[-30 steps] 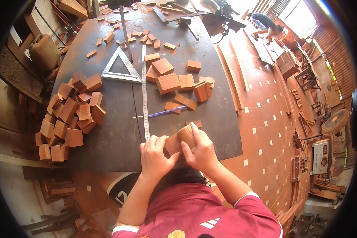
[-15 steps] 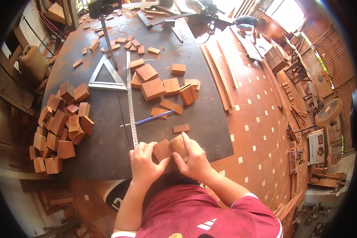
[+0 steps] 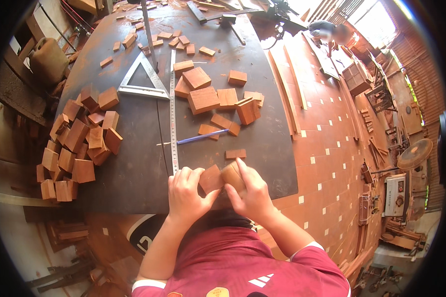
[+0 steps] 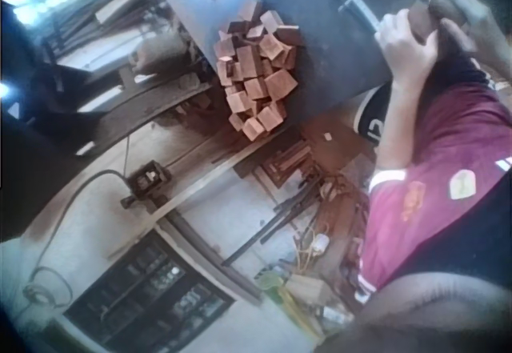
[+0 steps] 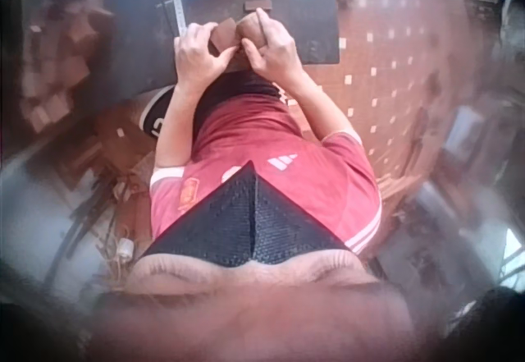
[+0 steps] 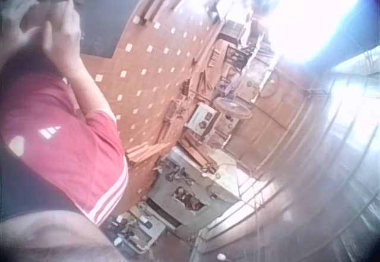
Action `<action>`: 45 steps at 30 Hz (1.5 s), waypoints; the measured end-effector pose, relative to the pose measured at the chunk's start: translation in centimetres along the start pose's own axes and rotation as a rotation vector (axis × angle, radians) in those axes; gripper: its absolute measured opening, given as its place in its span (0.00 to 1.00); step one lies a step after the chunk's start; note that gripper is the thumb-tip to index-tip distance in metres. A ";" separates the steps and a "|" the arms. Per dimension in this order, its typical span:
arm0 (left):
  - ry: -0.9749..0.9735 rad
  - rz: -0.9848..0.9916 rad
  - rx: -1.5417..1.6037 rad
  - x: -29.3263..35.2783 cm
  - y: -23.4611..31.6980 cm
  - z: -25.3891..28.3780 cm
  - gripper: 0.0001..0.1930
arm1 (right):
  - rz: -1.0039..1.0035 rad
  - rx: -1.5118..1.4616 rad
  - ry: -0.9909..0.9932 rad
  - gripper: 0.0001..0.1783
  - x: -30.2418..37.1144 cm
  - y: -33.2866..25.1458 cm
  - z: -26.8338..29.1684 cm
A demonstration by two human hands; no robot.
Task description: The person sands small rectangular wooden blocks one by one using a sanding block. They pick up each block, rub its surfaces against the sanding block, and place it back on the table. The process is repeated for multiple blocks.
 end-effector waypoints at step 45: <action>-0.058 0.064 -0.077 1.2 0.3 0.4 0.38 | -0.029 0.005 0.021 0.42 -0.6 0.5 0.9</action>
Point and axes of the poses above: each hand's wrist, its own x-axis away from the middle knuckle, its own z-axis out of the back of the hand, y = z × x, the point moved 6 cm from there along -x, towards the middle knuckle
